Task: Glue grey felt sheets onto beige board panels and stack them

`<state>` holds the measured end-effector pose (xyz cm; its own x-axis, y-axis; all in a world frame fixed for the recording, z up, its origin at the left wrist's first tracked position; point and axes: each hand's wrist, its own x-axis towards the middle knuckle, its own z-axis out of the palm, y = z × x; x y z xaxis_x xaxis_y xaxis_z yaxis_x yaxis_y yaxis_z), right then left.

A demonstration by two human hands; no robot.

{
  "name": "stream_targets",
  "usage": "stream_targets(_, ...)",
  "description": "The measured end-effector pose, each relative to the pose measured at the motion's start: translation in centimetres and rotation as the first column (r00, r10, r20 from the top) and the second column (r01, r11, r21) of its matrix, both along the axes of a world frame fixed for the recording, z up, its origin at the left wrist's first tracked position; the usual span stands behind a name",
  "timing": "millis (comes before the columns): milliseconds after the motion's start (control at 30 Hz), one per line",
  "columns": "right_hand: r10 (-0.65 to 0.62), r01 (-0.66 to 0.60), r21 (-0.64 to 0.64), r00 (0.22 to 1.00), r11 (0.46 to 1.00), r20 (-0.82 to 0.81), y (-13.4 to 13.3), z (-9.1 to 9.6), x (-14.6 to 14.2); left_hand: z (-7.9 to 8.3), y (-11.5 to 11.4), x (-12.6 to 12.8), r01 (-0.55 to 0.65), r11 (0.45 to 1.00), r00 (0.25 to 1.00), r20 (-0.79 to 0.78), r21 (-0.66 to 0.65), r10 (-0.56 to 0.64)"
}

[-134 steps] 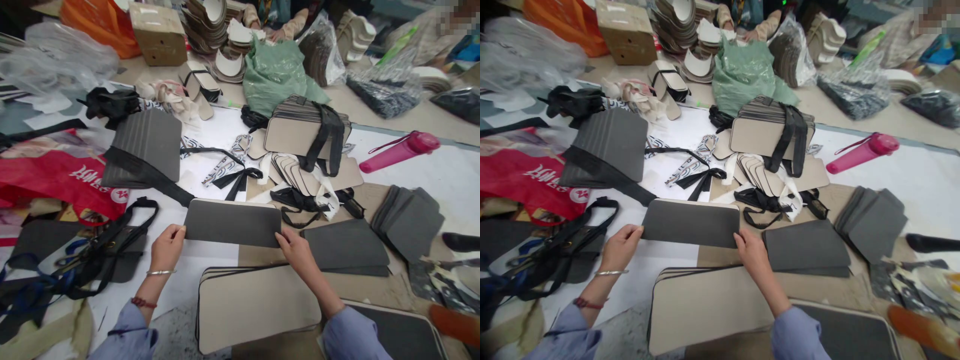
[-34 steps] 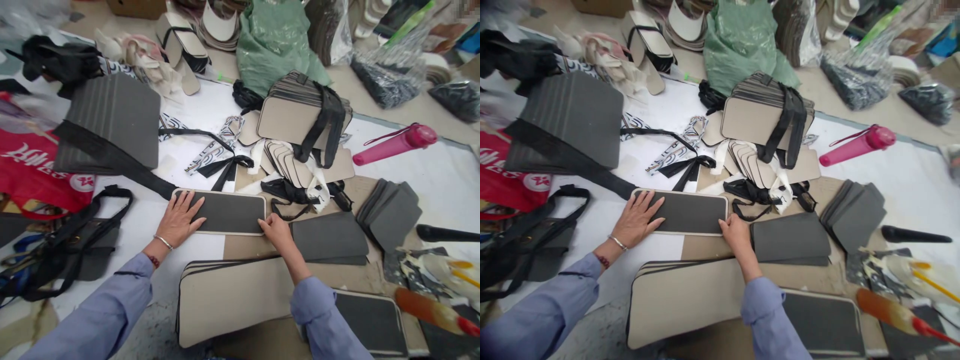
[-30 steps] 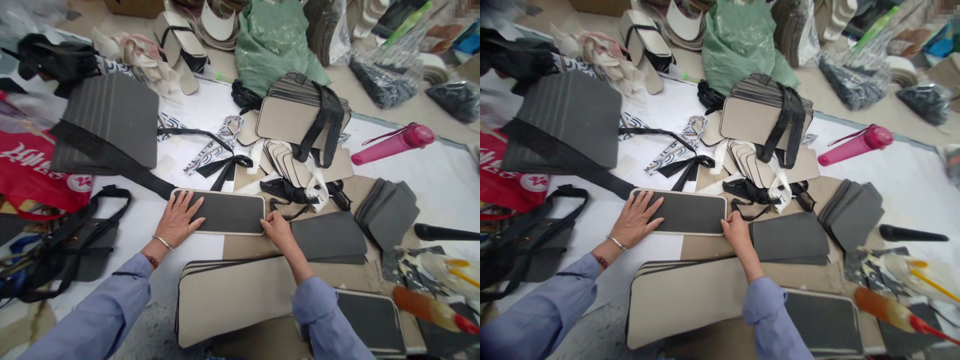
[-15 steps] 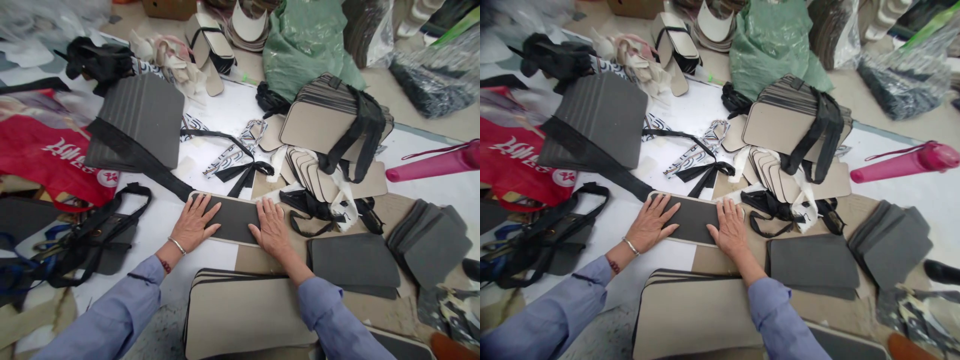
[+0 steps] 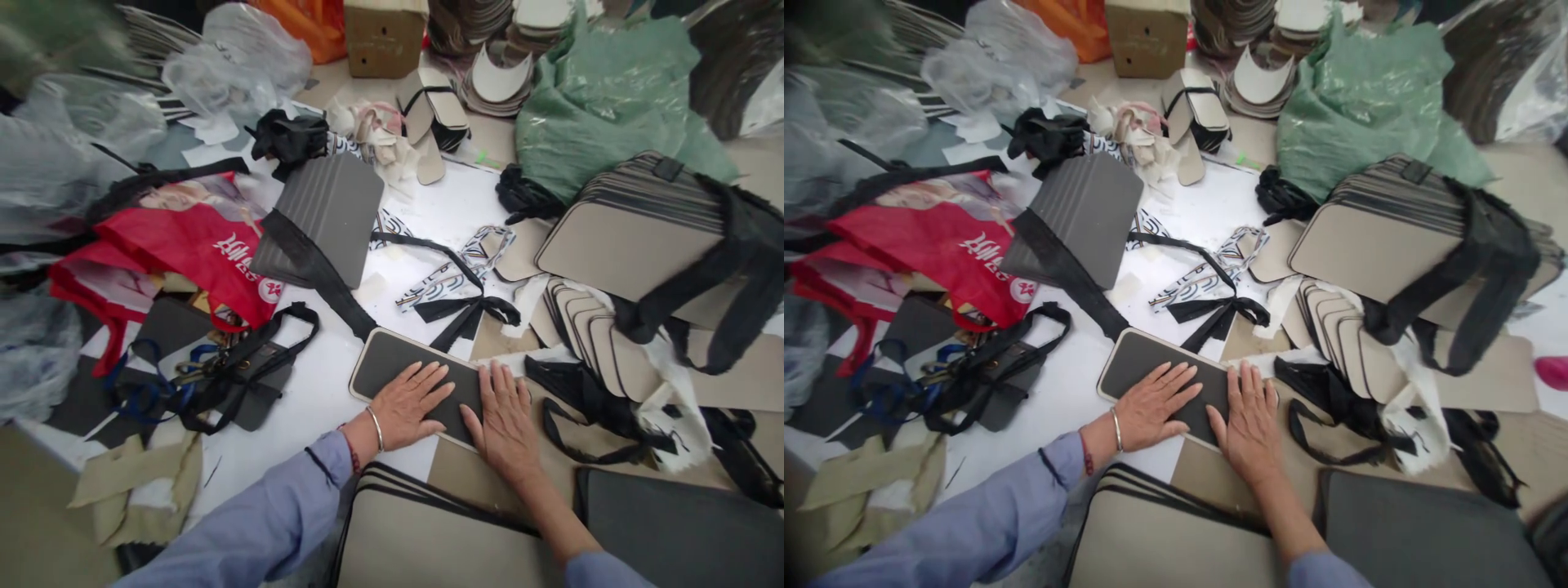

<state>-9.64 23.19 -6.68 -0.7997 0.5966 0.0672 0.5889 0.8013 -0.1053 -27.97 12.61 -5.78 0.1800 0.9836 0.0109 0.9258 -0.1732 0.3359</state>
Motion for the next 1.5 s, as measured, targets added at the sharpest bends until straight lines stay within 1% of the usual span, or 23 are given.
stream_targets(67, 0.001, -0.001, 0.007, 1.000, 1.000, 0.003, 0.0, 0.0, 0.0, -0.2, -0.2, -0.8, -0.041, 0.999, 0.999, -0.006, 0.004, 0.041)
stream_targets(133, 0.004, -0.004, 0.004, 1.000, 1.000, 0.007, 0.0, -0.1, 0.0, -0.2, -0.4, -2.1, -0.130, 0.991, 0.991, -0.031, 0.010, 0.130)
stream_targets(200, 0.004, -0.004, -0.004, 1.000, 1.000, 0.004, 0.0, -0.1, -0.1, -0.2, -0.5, -3.5, -0.232, 0.973, 0.970, -0.073, 0.017, 0.233)
stream_targets(267, -0.004, 0.004, -0.015, 1.000, 1.000, 0.002, 0.2, -0.2, 0.0, -0.1, -0.7, -4.8, -0.291, 0.956, 0.950, -0.105, 0.028, 0.293)
stream_targets(367, -0.023, 0.024, -0.042, 0.999, 0.999, 0.031, 0.3, 0.2, 0.0, -0.1, -0.7, -5.6, -0.305, 0.951, 0.944, -0.120, 0.042, 0.308)
stream_targets(433, -0.043, 0.047, -0.068, 0.997, 0.997, 0.063, 0.1, 0.9, -0.3, -0.2, -0.8, -5.6, -0.300, 0.952, 0.944, -0.125, 0.057, 0.305)
stream_targets(533, -0.089, 0.095, -0.100, 0.995, 0.990, 0.054, -1.2, 2.2, -2.0, -0.4, -0.8, -5.4, -0.283, 0.955, 0.949, -0.117, 0.092, 0.292)
stream_targets(567, -0.070, 0.073, -0.115, 0.997, 0.991, 0.026, -1.9, 2.4, -2.9, -0.6, -0.7, -5.4, -0.276, 0.956, 0.952, -0.108, 0.103, 0.286)
stream_targets(633, 0.055, -0.061, -0.165, 0.998, 0.984, -0.041, -3.1, 2.4, -4.9, -0.9, -0.7, -5.5, -0.260, 0.958, 0.958, -0.089, 0.122, 0.271)
stream_targets(700, 0.157, -0.174, -0.198, 0.983, 0.965, -0.099, -3.8, 1.9, -6.3, -1.1, -0.7, -5.6, -0.243, 0.960, 0.964, -0.080, 0.138, 0.255)
stream_targets(767, 0.205, -0.227, -0.210, 0.971, 0.951, -0.120, -3.8, 1.4, -6.4, -1.1, -0.7, -5.7, -0.228, 0.961, 0.966, -0.085, 0.153, 0.243)
stream_targets(800, 0.205, -0.226, -0.212, 0.972, 0.951, -0.116, -3.5, 1.2, -5.9, -1.1, -0.7, -5.7, -0.224, 0.962, 0.967, -0.091, 0.156, 0.239)
stream_targets(867, 0.153, -0.168, -0.211, 0.984, 0.963, -0.088, -2.6, 1.0, -4.2, -1.1, -0.7, -5.7, -0.223, 0.963, 0.966, -0.095, 0.154, 0.239)
stream_targets(1000, -0.006, 0.002, -0.192, 1.000, 0.981, -0.019, -0.7, 1.1, -0.1, -1.0, -0.6, -5.7, -0.233, 0.964, 0.966, -0.080, 0.130, 0.244)
stream_targets(1100, -0.103, 0.100, -0.166, 0.995, 0.981, -0.010, -0.2, 0.8, 1.7, -0.9, -0.6, -5.7, -0.241, 0.963, 0.965, -0.072, 0.119, 0.251)
stream_targets(1167, -0.128, 0.123, -0.153, 0.991, 0.980, -0.022, -0.1, 0.5, 2.0, -1.0, -0.6, -5.7, -0.251, 0.962, 0.963, -0.072, 0.111, 0.259)
stream_targets(1267, -0.115, 0.108, -0.150, 0.993, 0.983, -0.040, 0.1, 0.3, 1.9, -1.1, -0.5, -5.7, -0.262, 0.960, 0.961, -0.063, 0.095, 0.269)
stream_targets(1367, -0.104, 0.092, -0.169, 0.992, 0.981, -0.068, 0.4, 1.0, 2.0, -0.9, -0.8, -5.8, -0.281, 0.957, 0.960, 0.020, 0.075, 0.280)
stream_targets(1400, -0.128, 0.111, -0.178, 0.988, 0.978, -0.084, 0.4, 1.4, 2.3, -0.6, -1.0, -5.9, -0.314, 0.947, 0.948, 0.070, 0.071, 0.310)
stream_targets(1433, -0.174, 0.152, -0.191, 0.979, 0.970, -0.103, 0.4, 1.9, 2.6, -0.3, -1.4, -5.9, -0.372, 0.926, 0.924, 0.123, 0.067, 0.363)
stream_targets(1467, -0.244, 0.215, -0.213, 0.962, 0.953, -0.121, 0.2, 2.3, 3.1, 0.1, -1.8, -5.9, -0.452, 0.890, 0.883, 0.173, 0.062, 0.436)
stream_targets(1500, -0.333, 0.294, -0.248, 0.934, 0.923, -0.132, 0.0, 2.8, 3.5, 0.5, -2.2, -5.8, -0.543, 0.838, 0.826, 0.214, 0.051, 0.521)
